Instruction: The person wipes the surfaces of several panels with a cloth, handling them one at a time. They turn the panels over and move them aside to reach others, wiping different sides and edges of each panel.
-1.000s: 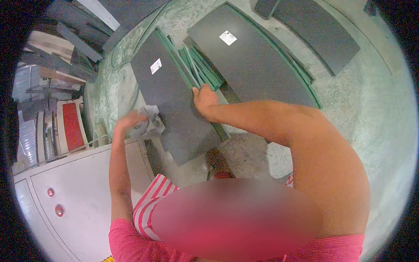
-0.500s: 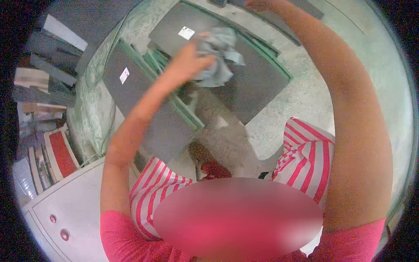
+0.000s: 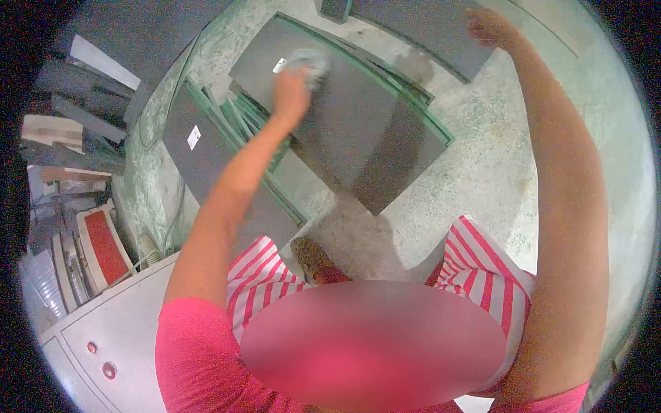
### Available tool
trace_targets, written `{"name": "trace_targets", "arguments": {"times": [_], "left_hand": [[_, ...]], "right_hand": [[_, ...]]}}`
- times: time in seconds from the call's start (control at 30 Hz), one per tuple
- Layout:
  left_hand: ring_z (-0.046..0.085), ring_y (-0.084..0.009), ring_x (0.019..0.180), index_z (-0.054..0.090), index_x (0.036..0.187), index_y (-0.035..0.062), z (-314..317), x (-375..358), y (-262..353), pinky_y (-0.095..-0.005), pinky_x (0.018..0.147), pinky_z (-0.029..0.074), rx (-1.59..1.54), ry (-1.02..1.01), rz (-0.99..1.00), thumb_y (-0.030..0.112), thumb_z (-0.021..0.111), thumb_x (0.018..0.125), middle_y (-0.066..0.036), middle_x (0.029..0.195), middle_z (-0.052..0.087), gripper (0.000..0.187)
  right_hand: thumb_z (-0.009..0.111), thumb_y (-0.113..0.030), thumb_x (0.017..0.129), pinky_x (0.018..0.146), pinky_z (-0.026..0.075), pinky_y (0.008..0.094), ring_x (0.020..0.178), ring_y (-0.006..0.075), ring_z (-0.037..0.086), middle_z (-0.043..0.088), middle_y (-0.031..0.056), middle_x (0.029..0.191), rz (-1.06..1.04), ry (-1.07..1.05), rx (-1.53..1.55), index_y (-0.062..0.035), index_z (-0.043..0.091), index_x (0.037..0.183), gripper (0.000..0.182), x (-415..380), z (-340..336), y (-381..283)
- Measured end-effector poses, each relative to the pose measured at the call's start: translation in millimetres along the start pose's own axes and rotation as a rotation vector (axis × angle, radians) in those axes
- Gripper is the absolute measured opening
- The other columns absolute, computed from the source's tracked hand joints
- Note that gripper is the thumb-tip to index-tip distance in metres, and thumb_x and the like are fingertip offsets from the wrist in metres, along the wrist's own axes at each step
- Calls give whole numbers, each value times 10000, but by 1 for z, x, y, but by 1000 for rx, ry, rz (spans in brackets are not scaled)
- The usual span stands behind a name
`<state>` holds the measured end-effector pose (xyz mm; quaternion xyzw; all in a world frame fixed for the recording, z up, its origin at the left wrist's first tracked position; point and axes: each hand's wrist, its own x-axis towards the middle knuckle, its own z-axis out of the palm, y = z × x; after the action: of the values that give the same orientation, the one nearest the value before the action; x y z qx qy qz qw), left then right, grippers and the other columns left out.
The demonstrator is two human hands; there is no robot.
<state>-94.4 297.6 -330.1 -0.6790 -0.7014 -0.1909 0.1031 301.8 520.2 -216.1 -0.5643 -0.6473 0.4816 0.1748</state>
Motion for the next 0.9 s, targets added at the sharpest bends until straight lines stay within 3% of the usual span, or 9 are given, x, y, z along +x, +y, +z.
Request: {"name": "trace_targets", "arguments": {"times": [0.03,0.13,0.27,0.33,0.43,0.5,0.67,0.8,0.9], "left_hand": [[441,-388,986,503,1125,119,-5,6,-19,-464,819,379,54,21,-147,34,469,746,-216,1081,457,390],[447,-390,939,504,1125,119,-14,-17,-17,-458,790,386,49,-46,-187,41,480,734,-214,1050,460,399],[450,-366,973,494,1129,152,-28,-95,60,-437,778,400,-168,-218,391,48,497,735,-203,1100,446,407],[441,-356,985,502,1140,175,-29,-100,82,-446,838,387,-304,-316,623,-21,540,638,-186,1108,449,539],[450,-349,981,504,1132,176,-12,-58,65,-442,840,388,-258,-187,660,-31,519,662,-175,1091,457,513],[453,-357,982,502,1127,164,-1,-9,44,-430,839,394,-130,-235,376,-20,526,671,-168,1063,466,493],[483,-391,966,469,1179,177,18,88,-65,-434,814,420,-26,-201,15,88,571,709,-210,1020,489,489],[431,-388,1067,427,1184,115,9,75,-111,-450,866,395,75,-237,-236,167,549,751,-245,1129,436,452],[430,-407,1066,390,1181,62,5,58,-112,-460,863,396,158,-353,-284,162,537,762,-264,1136,424,455]], "right_hand": [[543,-501,786,723,448,280,819,106,528,540,28,952,-2,0,-1,-119,470,1140,526,2,4,-1],[528,-494,790,690,458,313,806,137,558,577,25,904,-11,77,73,-141,518,1076,454,12,21,-1],[519,-506,794,684,457,306,803,135,551,570,35,961,-94,-29,-55,-140,495,1103,480,2,31,-2],[517,-481,806,670,456,303,763,129,543,573,33,944,-61,6,-37,-149,493,1110,451,8,37,8],[514,-472,810,664,459,305,753,133,547,577,36,938,1,-73,-53,-147,497,1100,436,12,42,10],[511,-492,807,712,453,309,803,138,543,554,52,972,44,-79,-76,-128,466,1148,501,18,44,8],[505,-516,803,765,445,313,861,149,541,536,69,1006,26,-113,-95,-117,450,1179,552,27,61,3],[505,-516,803,793,445,314,887,131,544,549,64,1026,-102,-244,-255,-138,467,1167,527,31,67,13],[507,-532,795,810,435,313,877,121,549,549,41,1043,-19,-78,-135,-157,474,1180,538,37,71,26]]}}
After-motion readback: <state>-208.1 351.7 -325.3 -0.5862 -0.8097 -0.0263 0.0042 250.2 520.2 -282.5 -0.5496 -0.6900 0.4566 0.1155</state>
